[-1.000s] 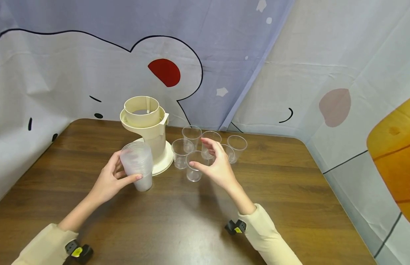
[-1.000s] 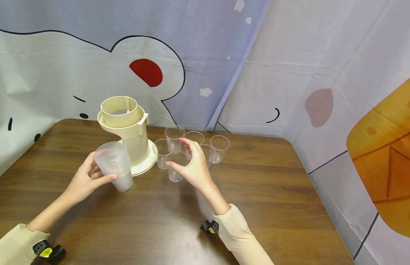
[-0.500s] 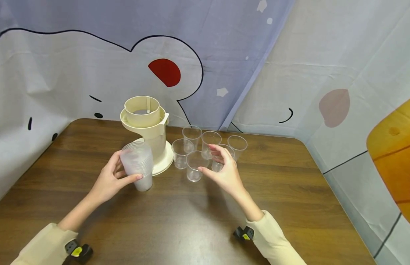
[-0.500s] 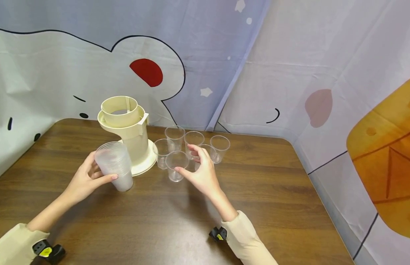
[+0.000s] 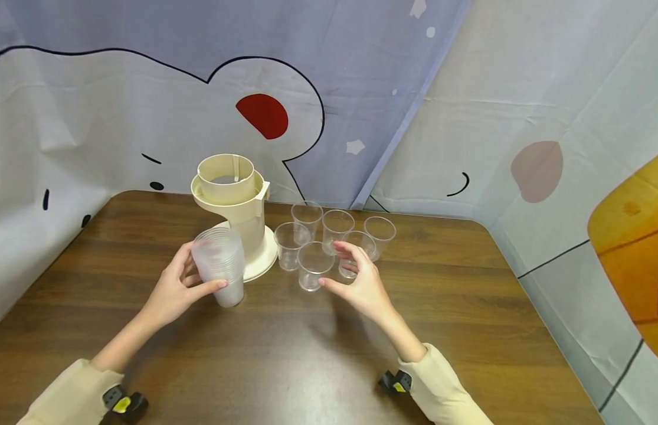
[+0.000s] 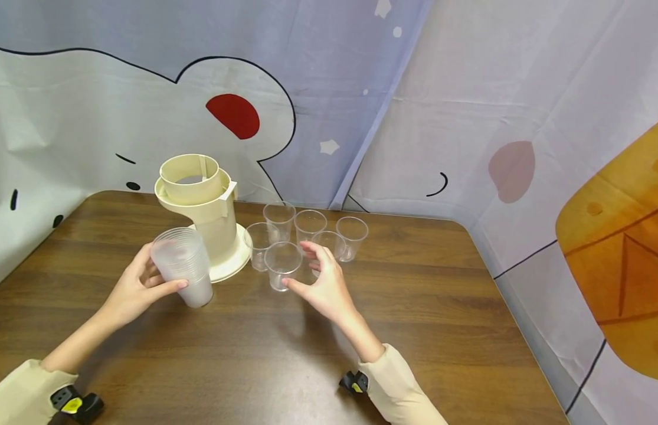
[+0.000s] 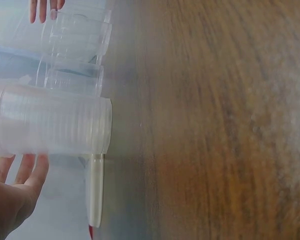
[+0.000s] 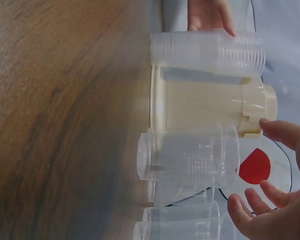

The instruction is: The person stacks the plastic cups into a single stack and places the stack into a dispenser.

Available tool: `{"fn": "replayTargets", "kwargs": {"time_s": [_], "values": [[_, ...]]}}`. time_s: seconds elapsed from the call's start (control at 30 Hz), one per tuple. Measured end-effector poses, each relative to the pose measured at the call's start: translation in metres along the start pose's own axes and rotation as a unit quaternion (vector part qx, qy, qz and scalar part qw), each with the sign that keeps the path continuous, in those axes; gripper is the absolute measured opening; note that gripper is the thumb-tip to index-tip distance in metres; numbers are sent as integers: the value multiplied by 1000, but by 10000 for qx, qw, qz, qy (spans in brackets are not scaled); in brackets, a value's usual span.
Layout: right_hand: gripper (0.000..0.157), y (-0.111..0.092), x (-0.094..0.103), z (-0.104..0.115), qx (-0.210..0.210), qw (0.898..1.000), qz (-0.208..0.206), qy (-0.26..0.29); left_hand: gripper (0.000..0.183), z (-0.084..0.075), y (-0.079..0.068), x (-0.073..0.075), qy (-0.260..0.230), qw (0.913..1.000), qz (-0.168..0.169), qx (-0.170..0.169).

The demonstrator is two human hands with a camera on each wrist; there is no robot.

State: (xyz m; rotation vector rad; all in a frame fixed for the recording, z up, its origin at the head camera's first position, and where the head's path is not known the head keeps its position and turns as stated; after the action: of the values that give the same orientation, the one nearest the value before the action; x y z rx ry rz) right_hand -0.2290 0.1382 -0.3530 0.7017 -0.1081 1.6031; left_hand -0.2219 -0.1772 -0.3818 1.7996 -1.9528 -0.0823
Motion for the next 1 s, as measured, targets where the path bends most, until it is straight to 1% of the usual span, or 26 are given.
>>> {"fn": "replayTargets", "kwargs": {"time_s": [0.33,0.7,1.0], "values": [[77,3,-8,-7,-303,9986,127,-403,72,-1,-1,0,53,9999,5,100],[76,7,-17,-8,-302,9979,293,-502,72,0,-1,1,57,9999,23,140],[77,6,-18,-3,-240,9984,233,-457,73,0,-1,1,25,10000,25,90]]}}
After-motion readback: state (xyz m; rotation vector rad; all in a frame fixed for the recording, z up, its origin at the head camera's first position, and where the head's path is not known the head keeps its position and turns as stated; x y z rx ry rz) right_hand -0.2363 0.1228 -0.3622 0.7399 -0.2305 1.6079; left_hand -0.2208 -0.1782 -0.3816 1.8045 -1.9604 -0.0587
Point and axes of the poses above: each hand's wrist, its own y-axis towards the middle knuckle, its own x-axis out of the back of the hand, z = x × y, the point moved 7 cm from there along y, towards the middle knuckle, and after that the axes turned 4 degrees about -y, right-handed, at the moved point
